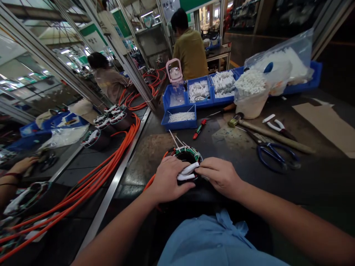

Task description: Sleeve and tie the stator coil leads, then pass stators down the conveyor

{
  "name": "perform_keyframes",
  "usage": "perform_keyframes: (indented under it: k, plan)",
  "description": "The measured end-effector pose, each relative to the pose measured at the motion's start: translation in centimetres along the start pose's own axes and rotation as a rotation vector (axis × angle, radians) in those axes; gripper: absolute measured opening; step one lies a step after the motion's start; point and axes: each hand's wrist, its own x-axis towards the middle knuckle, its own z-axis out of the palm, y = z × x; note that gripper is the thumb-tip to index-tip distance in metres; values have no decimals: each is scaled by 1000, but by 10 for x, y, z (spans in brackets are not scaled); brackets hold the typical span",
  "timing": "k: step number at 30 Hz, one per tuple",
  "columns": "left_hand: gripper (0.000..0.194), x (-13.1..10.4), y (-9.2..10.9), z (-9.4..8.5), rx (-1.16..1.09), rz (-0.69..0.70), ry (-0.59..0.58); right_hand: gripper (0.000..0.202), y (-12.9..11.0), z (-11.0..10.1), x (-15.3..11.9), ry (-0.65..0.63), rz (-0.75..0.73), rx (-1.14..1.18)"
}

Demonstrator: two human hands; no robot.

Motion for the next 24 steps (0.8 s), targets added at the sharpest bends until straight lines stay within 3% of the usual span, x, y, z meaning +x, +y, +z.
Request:
perform_keyframes:
  k: [4, 9, 12, 19, 24]
  plan:
    - [68, 0, 3, 9, 35, -27, 91, 17, -5, 5, 2, 14, 123, 21]
    - [37, 1, 8, 20, 72, -65, 215, 16, -8, 10, -1, 30, 214, 61]
    - [28, 1, 8, 15, 45, -64, 140, 14, -9, 10, -2, 15, 200, 48]
    - [29, 5, 6, -9, -67, -72, -104, 18, -11, 7, -4, -61, 138, 21]
    - [25, 11, 10, -15, -107, -118, -190, 26, -3, 5, -10, 75, 266, 155]
